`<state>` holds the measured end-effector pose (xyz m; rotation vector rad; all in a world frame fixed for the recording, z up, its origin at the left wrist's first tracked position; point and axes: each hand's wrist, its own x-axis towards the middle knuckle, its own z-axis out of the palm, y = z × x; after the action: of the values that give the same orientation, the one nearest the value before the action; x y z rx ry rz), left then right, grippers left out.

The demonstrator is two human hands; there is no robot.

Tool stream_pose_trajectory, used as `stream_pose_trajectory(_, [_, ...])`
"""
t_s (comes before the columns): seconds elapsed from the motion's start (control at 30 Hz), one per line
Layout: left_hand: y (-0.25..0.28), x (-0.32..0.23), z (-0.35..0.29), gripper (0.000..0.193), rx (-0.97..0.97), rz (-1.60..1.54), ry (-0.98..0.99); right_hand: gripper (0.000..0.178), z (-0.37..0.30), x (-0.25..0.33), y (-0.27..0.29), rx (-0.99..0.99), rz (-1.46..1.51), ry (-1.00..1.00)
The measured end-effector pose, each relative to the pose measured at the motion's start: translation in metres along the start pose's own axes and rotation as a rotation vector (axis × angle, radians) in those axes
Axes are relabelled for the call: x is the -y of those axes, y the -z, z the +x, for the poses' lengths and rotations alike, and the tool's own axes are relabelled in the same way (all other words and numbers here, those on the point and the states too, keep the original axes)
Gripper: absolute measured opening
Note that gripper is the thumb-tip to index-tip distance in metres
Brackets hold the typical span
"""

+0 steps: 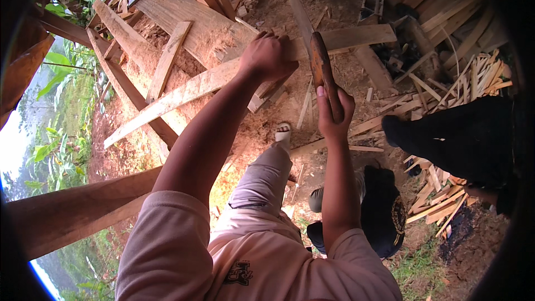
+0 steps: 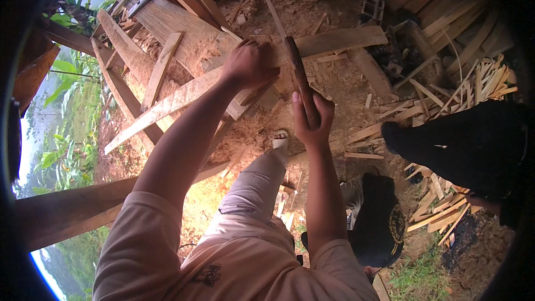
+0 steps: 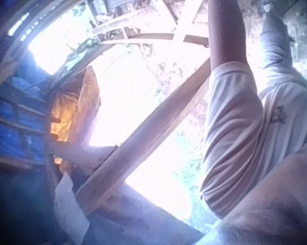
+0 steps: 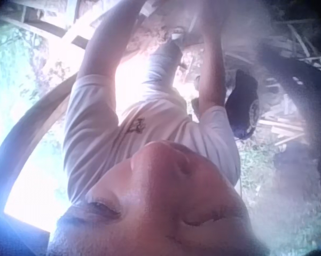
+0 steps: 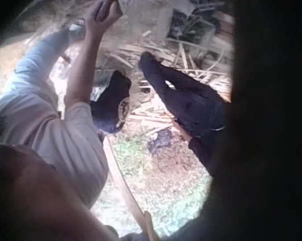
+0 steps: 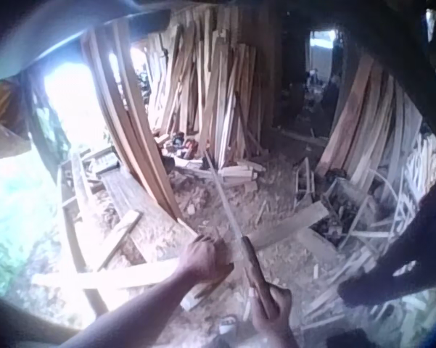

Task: The person uses a hand saw to cut a wooden plank resting on a wooden frame. They repeatedly saw through the wood, repositioning the plank as needed, while another person works nearby.

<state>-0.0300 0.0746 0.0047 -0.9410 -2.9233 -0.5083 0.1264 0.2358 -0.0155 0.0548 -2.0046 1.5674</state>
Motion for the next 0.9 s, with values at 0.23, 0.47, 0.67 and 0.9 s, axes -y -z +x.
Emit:
stream_pose_trajectory(0.23, [0.013,-0.013,0.005,0.053,0.152,0.011,0.102,0.018,-0.010,-0.009,0.003,0.008,0.120,-0.121])
stream_pose_trajectory(0.47, [-0.003,0.001,0.001,0.052,0.005,0.027,-0.006,0.019,-0.020,-0.006,0.005,0.035,0.035,0.004])
stream_pose_trajectory(0.67, [0.014,-0.018,0.004,0.052,0.200,0.052,0.132,0.022,-0.059,-0.006,0.030,0.070,-0.063,-0.069])
stream_pose_trajectory(0.9, [0.008,-0.016,0.005,0.053,0.224,0.114,0.174,0.028,-0.202,0.045,0.093,0.090,-0.243,-0.302])
